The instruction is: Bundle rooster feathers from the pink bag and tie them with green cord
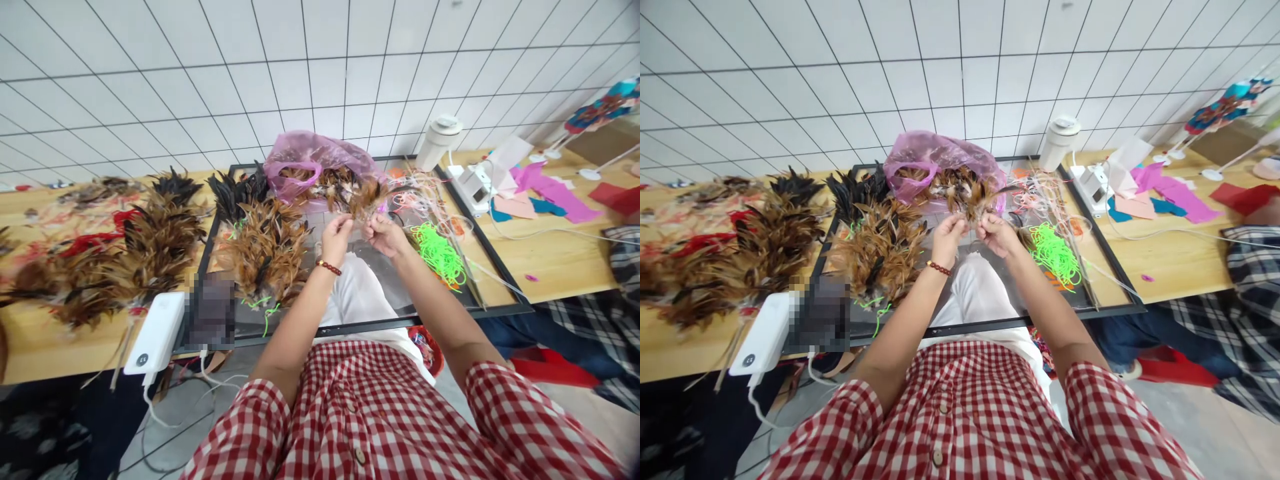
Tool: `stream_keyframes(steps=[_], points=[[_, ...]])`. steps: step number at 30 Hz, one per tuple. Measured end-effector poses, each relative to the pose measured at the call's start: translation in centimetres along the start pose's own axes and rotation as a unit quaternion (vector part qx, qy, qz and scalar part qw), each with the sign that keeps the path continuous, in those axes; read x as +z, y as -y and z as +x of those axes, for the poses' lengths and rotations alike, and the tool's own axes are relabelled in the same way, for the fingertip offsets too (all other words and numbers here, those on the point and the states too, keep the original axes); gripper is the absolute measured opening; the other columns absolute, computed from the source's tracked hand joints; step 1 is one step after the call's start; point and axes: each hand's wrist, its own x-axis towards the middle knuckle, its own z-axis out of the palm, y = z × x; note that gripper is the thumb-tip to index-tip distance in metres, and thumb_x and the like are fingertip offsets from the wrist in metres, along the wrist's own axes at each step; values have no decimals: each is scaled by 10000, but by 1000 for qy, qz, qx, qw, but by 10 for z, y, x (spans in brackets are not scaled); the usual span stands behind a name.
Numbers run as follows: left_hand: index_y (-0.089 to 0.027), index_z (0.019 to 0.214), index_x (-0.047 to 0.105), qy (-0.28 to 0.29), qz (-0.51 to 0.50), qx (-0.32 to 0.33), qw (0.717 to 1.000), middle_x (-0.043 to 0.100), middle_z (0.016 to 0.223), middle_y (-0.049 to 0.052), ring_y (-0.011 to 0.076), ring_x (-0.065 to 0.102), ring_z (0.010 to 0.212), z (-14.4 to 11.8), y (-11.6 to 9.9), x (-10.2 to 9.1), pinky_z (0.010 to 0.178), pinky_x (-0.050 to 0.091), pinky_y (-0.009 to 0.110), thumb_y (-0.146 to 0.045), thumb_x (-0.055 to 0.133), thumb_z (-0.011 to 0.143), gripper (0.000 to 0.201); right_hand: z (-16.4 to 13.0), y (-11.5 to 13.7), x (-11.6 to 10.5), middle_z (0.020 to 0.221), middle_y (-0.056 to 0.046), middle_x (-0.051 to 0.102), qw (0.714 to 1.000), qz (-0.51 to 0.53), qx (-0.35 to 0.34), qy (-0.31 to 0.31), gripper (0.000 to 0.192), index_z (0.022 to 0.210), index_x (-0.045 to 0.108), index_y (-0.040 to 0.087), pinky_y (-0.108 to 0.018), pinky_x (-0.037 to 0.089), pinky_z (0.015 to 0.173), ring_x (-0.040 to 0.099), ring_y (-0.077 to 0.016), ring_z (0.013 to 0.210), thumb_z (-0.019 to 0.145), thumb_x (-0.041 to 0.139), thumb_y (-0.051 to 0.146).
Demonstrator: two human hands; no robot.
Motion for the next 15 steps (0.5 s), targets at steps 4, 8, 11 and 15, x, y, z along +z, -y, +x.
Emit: stream_keyframes(steps=[4, 8, 11, 15], points=[[-198, 788, 793, 124, 50, 74, 988, 737, 912, 14, 100, 666, 921, -3, 12, 0, 987, 473, 233, -113, 843, 690, 139, -10, -8, -1, 526, 75, 455, 999, 15, 18, 44, 620, 602, 469, 200, -239, 336, 560, 387, -73, 528, 493, 950, 576], [-217, 713, 808, 195, 96, 130, 967, 703, 847, 21, 116, 638, 902, -10, 17, -3, 942, 483, 232, -223, 829, 749, 42, -15, -12, -10, 498, 86, 421, 994, -4, 45, 96, 637, 571, 465, 191, -231, 320, 551, 367, -56, 506, 492, 951, 595], [-229, 699, 809, 205, 118, 131, 963, 708, 817, 22, 146, 630, 895, -15, 15, -8, 920, 502, 259, -325, 863, 717, 111, -17, -15, -11, 483, 89, 372, 990, -11, 71, 118, 627, 553, 457, 194, -241, 306, 541, 337, -55, 502, 502, 943, 586], [-204, 605, 767, 213, 152, 112, 959, 656, 646, 8, 143, 572, 713, -17, 12, -15, 753, 501, 273, -373, 888, 672, 219, -17, -20, -7, 477, 84, 351, 985, -15, 97, 143, 641, 522, 461, 197, -258, 300, 534, 315, -60, 495, 451, 952, 603]])
